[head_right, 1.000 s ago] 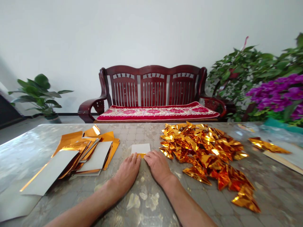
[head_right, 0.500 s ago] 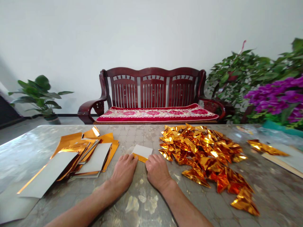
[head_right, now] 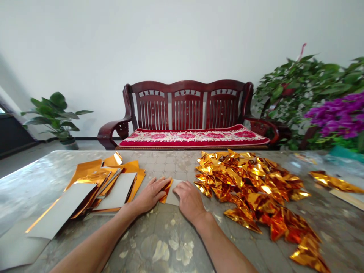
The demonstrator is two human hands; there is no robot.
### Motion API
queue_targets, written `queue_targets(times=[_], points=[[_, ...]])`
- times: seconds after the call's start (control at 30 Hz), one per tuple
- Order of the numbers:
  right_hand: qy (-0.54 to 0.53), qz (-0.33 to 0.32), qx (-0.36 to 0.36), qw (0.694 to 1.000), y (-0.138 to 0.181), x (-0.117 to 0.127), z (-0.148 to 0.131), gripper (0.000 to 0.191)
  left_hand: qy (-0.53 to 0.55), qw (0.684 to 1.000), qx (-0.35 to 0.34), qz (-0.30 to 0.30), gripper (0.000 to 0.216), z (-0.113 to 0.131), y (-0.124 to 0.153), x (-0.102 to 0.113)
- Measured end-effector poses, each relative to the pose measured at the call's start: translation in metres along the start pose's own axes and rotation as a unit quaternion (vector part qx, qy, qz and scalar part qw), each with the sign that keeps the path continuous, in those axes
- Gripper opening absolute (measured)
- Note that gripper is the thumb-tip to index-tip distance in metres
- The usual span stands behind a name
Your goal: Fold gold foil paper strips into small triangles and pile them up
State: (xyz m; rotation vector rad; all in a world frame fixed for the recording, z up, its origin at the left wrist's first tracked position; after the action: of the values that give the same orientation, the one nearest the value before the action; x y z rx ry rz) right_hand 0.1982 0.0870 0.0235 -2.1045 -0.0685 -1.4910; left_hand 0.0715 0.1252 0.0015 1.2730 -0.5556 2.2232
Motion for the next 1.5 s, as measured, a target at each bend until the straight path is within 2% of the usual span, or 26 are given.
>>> queue_targets(times=[0.13,0.47,1.1,1.2,1.27,1.33,1.4,1.47,1.5], points=[[0.042,-0.016,0.022,0.999,-0.001,-0.004,-0.004,0.025,0.017,1.000,-0.010,0.006,0.062,-0.001,0.000,0.000],[0.068,-0.025,0.033,0.997,-0.002,-0.009,-0.010,0.025,0.026,0.999,-0.024,0.019,0.068,-0.010,-0.004,-0.006],[0.090,-0.044,0.028,0.995,-0.004,-0.009,-0.013,0.024,0.040,0.998,-0.029,0.030,0.066,-0.008,-0.004,-0.005],[0.109,-0.062,0.027,0.992,-0.005,-0.009,-0.016,0.023,0.045,0.996,-0.040,0.068,0.062,-0.008,-0.004,-0.001],[0.125,-0.073,0.021,0.989,-0.006,-0.009,-0.018,0.024,0.049,0.987,-0.042,0.149,0.056,-0.008,0.001,0.013],[0.141,-0.080,0.012,0.987,-0.006,-0.009,-0.021,0.023,0.051,0.965,-0.059,0.252,0.047,-0.002,0.015,0.031],[0.155,-0.085,-0.003,0.984,-0.005,-0.009,-0.022,0.024,0.051,0.944,-0.112,0.306,0.039,0.012,0.031,0.041],[0.164,-0.089,-0.023,0.982,-0.004,-0.008,-0.023,0.024,0.042,0.945,-0.171,0.274,0.032,0.031,0.040,0.036],[0.167,-0.091,-0.032,0.981,-0.004,-0.008,-0.022,0.023,0.026,0.954,-0.178,0.239,0.031,0.038,0.041,0.029]])
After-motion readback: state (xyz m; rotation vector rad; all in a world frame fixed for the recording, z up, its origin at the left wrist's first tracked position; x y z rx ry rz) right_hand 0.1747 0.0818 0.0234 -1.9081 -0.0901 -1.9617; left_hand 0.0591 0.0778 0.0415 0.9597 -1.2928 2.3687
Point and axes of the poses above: each hand's wrist, its own y-axis away from the middle knuckle, its own x-axis out of the back of the hand, z = x × y, the point moved 8 cm from there along -y, towards the middle knuckle, and after that the axes turned 2 degrees about y, right-handed, at the moved point
